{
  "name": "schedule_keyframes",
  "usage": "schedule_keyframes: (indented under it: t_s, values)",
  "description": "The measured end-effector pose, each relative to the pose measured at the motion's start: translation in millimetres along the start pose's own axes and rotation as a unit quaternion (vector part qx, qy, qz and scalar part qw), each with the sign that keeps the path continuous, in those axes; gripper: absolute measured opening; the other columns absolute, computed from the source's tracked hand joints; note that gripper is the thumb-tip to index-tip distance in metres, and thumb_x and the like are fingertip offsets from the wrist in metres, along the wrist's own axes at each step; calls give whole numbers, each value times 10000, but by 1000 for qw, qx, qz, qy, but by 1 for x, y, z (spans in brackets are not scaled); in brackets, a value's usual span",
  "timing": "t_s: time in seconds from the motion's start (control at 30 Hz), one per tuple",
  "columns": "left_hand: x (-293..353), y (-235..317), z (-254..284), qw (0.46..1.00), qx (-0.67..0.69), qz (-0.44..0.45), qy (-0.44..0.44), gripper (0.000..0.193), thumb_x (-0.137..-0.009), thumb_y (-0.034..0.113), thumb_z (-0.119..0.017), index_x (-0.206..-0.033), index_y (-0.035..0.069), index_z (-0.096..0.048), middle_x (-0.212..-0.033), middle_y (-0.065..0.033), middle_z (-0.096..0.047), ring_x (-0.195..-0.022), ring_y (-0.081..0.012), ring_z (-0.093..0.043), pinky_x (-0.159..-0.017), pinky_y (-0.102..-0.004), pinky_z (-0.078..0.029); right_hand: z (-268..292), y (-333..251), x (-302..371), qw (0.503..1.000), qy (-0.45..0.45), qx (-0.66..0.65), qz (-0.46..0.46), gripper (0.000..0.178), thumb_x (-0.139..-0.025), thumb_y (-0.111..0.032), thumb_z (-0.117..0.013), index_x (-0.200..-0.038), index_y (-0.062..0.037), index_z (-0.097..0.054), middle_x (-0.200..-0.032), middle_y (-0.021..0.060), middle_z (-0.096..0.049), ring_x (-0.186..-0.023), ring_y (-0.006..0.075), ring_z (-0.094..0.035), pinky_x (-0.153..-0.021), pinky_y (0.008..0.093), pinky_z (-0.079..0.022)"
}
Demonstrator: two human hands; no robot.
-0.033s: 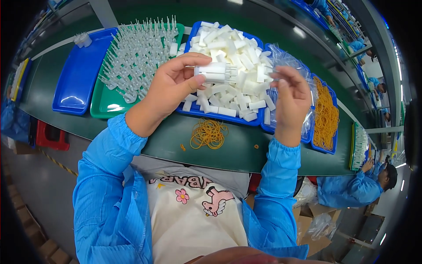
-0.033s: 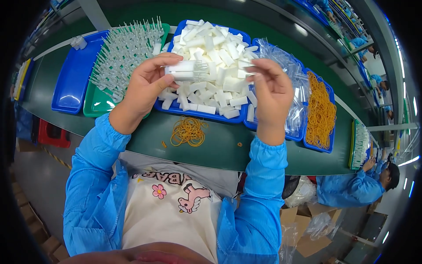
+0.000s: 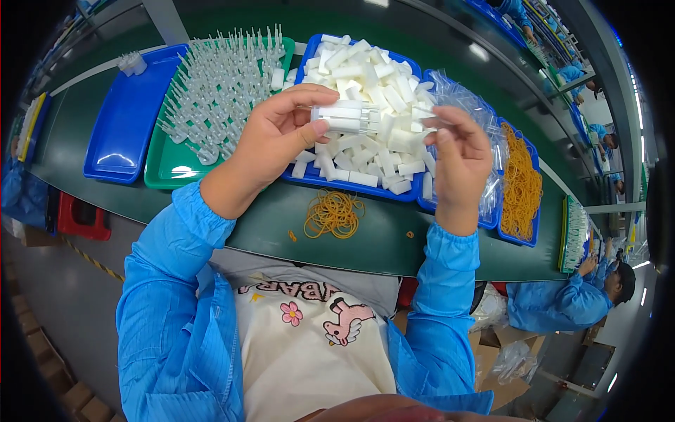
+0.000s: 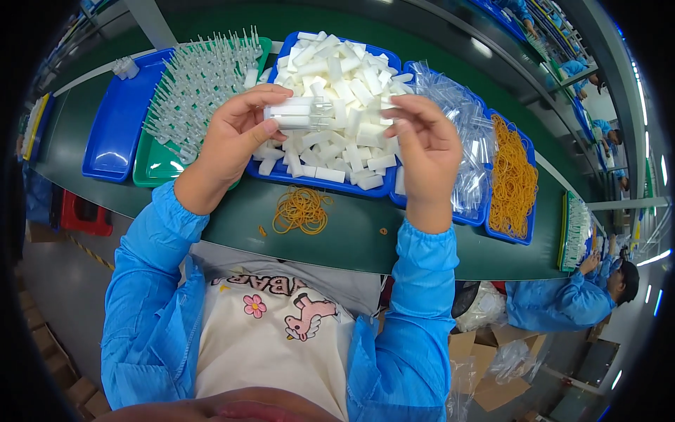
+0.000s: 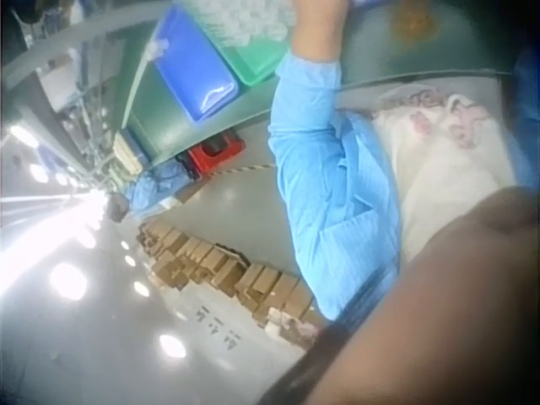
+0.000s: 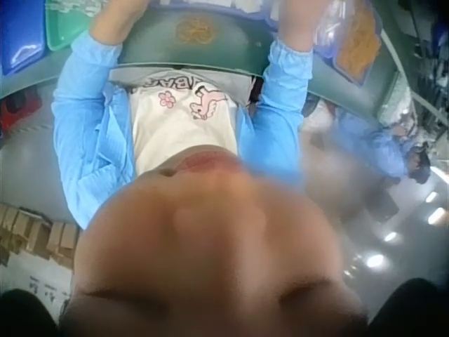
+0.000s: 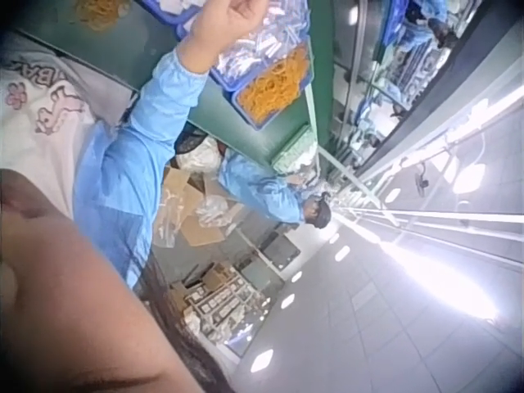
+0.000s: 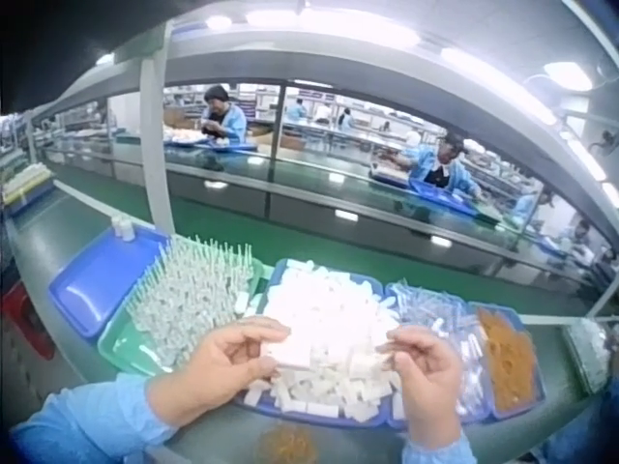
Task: The person assembles plastic tube components by inserting white pieces into tube holders, securing the bundles with rubber bands, and placing the assembled units onto a tray.
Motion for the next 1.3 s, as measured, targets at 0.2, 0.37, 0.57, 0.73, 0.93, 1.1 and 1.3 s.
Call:
schedule_keyframes:
  t_s: [0.2,0.37,0.57,0.73,0.93,1.1,1.3]
  values:
    - [3,-2,7,1000,1,-10,-14,336,-908,-4,-651,-1242,11,-618,-1299,-95,-544,-1076,-194,-633,-819,-291,-567,-27,4,12,997,-42,-41,-55,228,-941,-17,-626,-1156,57,-625,-1102,188,-678,-939,251,-707,-744,298,-579]
    - [-2,-3,-4,999,7,1,-36,330,-891,-15,-667,-1218,10,-631,-1253,-88,-552,-1053,-190,-636,-826,-293,-568,-14,7,18,993,10,-64,-96,188,-974,-96,-616,-1098,44,-639,-947,162,-703,-730,182,-676,-613,264,-531]
    - [-1,-6,-1,999,-11,-22,-40,333,-823,-60,-722,-1146,6,-671,-1209,-102,-574,-1039,-187,-634,-861,-304,-561,-24,12,22,987,13,-63,-144,176,-985,-123,-610,-1059,31,-647,-856,135,-703,-607,118,-599,-538,236,-464]
    - [0,-8,-2,998,-8,-32,-49,335,-789,-94,-733,-1103,13,-690,-1191,-111,-589,-1019,-168,-621,-873,-292,-548,-29,10,23,985,-13,-48,-166,161,-982,-107,-610,-1052,34,-646,-853,131,-701,-617,113,-602,-539,231,-469]
    - [-1,-9,-1,995,-63,-56,-45,320,-777,-80,-755,-1074,26,-703,-1160,-87,-592,-902,-112,-591,-787,-240,-529,-32,10,26,984,-15,-60,-165,156,-980,-105,-613,-1049,32,-643,-847,131,-699,-617,114,-604,-542,234,-479]
    - [1,-6,-3,992,-123,-23,-31,329,-781,-59,-756,-1090,36,-698,-1130,-65,-564,-933,-122,-570,-802,-247,-521,-33,9,28,986,11,-52,-158,162,-982,-108,-610,-1052,37,-637,-860,140,-700,-641,141,-638,-584,253,-515]
    - [1,4,-7,976,-211,-22,-40,369,-795,-43,-747,-1148,53,-702,-1122,-57,-559,-919,-107,-575,-778,-226,-534,-34,10,27,983,6,-46,-178,167,-982,-111,-611,-1045,43,-631,-869,149,-699,-680,168,-667,-628,269,-546]
Point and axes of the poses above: each hand's wrist, its own x-axis away from the middle knuckle, its own z-axis out of the back of the hand, y = z × x, the point moved 3 cm from there along -x, towards the middle knuckle
